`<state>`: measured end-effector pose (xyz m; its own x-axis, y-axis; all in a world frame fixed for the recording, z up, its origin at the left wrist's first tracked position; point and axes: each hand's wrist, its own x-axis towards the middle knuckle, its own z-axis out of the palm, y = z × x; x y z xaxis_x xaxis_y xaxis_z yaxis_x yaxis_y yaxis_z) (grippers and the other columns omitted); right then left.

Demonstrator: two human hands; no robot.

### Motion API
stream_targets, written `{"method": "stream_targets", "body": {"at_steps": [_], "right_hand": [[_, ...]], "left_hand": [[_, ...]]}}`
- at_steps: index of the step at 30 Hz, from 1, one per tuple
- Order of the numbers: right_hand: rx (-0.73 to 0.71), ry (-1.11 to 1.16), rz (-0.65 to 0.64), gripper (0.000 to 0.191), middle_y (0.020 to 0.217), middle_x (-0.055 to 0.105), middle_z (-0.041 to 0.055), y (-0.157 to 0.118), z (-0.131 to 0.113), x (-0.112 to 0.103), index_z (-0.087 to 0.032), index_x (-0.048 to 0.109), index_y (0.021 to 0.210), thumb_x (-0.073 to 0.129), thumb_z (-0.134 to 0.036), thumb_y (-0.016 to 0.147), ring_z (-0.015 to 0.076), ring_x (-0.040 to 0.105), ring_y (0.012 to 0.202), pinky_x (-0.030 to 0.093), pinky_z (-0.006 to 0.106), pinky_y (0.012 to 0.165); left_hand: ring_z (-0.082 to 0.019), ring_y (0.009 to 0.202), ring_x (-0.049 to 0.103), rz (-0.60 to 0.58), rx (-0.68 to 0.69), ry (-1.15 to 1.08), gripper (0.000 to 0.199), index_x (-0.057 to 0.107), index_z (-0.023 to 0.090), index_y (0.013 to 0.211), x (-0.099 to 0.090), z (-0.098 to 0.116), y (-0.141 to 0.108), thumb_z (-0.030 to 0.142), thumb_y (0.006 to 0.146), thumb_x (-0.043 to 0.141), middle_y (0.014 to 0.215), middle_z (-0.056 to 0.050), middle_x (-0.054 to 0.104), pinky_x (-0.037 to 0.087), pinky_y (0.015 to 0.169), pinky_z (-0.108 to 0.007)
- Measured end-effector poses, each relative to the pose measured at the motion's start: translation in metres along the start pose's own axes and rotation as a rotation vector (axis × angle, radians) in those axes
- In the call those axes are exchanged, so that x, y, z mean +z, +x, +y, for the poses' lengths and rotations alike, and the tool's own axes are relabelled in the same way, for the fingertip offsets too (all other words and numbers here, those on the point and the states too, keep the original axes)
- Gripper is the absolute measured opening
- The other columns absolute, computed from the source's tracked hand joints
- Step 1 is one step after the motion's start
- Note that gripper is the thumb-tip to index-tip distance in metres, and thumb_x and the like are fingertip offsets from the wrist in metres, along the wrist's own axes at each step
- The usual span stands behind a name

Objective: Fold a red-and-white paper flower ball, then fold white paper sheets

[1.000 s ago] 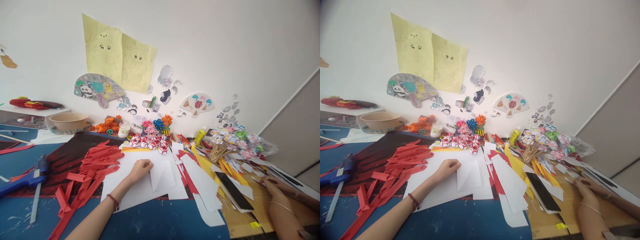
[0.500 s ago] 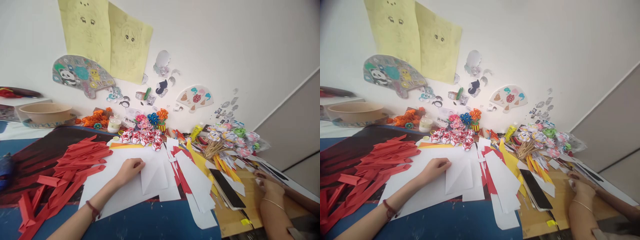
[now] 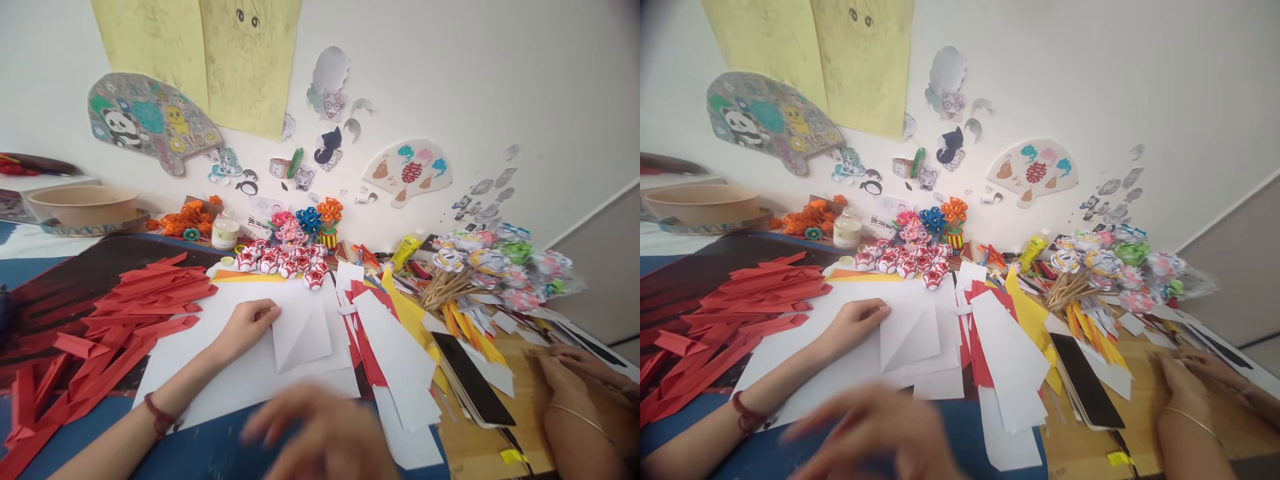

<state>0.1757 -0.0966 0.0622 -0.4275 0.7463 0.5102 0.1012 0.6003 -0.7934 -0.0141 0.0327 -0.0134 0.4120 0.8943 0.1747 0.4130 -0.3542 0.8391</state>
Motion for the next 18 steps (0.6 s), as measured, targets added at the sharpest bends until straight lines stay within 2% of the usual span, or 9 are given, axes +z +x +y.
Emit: {"method": "stream_targets", "body": {"at_steps": [3,4,5,7,9,11,14,16,18], "right_hand": [[0.050,-0.031,0.208,0.028,0.129,0.056,0.0027,0.027,0.034,-0.023,-0.033,0.060,0.118,0.052,-0.029,0.091,0.0240,0.048,0.122,0.043,0.043,0.099],[0.109,-0.097,0.419,0.028,0.126,0.058,0.0029,0.040,0.050,-0.030,-0.031,0.061,0.116,0.053,-0.028,0.090,0.0240,0.049,0.120,0.041,0.043,0.100],[0.188,-0.139,0.539,0.031,0.127,0.058,0.0046,0.053,0.067,-0.035,-0.028,0.061,0.117,0.056,-0.028,0.086,0.0246,0.051,0.118,0.040,0.043,0.099],[0.330,-0.126,0.654,0.039,0.125,0.059,0.0080,0.075,0.099,-0.038,-0.023,0.060,0.118,0.061,-0.031,0.080,0.0256,0.055,0.111,0.044,0.042,0.094],[0.369,-0.128,0.678,0.039,0.115,0.065,0.0080,0.087,0.125,-0.034,-0.021,0.062,0.115,0.062,-0.032,0.078,0.0249,0.058,0.106,0.042,0.041,0.095],[0.357,-0.067,0.703,0.034,0.113,0.067,0.0064,0.087,0.140,-0.027,-0.021,0.065,0.110,0.061,-0.032,0.078,0.0240,0.059,0.105,0.043,0.039,0.093],[0.394,0.150,0.691,0.031,0.109,0.069,0.0075,0.077,0.148,-0.019,-0.020,0.069,0.100,0.066,-0.038,0.074,0.0247,0.062,0.099,0.048,0.035,0.083],[0.451,0.305,0.672,0.034,0.097,0.071,0.0083,0.071,0.150,-0.017,-0.018,0.070,0.095,0.071,-0.041,0.071,0.0246,0.065,0.086,0.050,0.033,0.072],[0.474,0.365,0.641,0.034,0.084,0.072,0.0068,0.068,0.153,-0.017,-0.017,0.069,0.090,0.073,-0.043,0.068,0.0226,0.064,0.074,0.049,0.032,0.064]], "left_hand": [[-0.013,0.055,0.045,0.132,-0.024,-0.091,0.032,0.059,0.017,0.071,0.006,0.001,0.011,0.043,0.086,0.046,0.058,0.003,0.052,0.033,0.053,-0.023],[-0.013,0.053,0.045,0.177,-0.037,-0.106,0.032,0.059,0.017,0.070,0.008,0.002,0.016,0.042,0.085,0.047,0.057,0.003,0.051,0.033,0.052,-0.023],[-0.013,0.052,0.044,0.214,-0.049,-0.106,0.031,0.058,0.017,0.070,0.010,0.003,0.022,0.041,0.085,0.046,0.055,0.003,0.050,0.032,0.051,-0.023],[-0.013,0.052,0.044,0.257,-0.055,-0.082,0.029,0.056,0.017,0.066,0.014,0.006,0.034,0.038,0.084,0.048,0.053,0.003,0.048,0.031,0.051,-0.023],[-0.013,0.054,0.044,0.284,-0.039,-0.050,0.028,0.053,0.018,0.063,0.015,0.007,0.043,0.036,0.083,0.049,0.054,0.004,0.047,0.032,0.052,-0.023],[-0.013,0.056,0.044,0.307,-0.019,-0.017,0.027,0.053,0.018,0.062,0.014,0.005,0.047,0.036,0.082,0.050,0.056,0.004,0.047,0.032,0.054,-0.023],[-0.013,0.058,0.045,0.350,-0.015,0.015,0.030,0.054,0.018,0.064,0.010,-0.006,0.046,0.041,0.083,0.049,0.058,0.003,0.049,0.033,0.054,-0.022],[-0.014,0.059,0.047,0.390,-0.024,0.017,0.033,0.055,0.018,0.067,0.007,-0.015,0.044,0.043,0.085,0.045,0.061,0.002,0.052,0.035,0.055,-0.022],[-0.014,0.060,0.048,0.419,-0.035,0.011,0.033,0.056,0.018,0.071,0.006,-0.021,0.044,0.044,0.086,0.043,0.063,0.002,0.054,0.036,0.055,-0.022]]}}
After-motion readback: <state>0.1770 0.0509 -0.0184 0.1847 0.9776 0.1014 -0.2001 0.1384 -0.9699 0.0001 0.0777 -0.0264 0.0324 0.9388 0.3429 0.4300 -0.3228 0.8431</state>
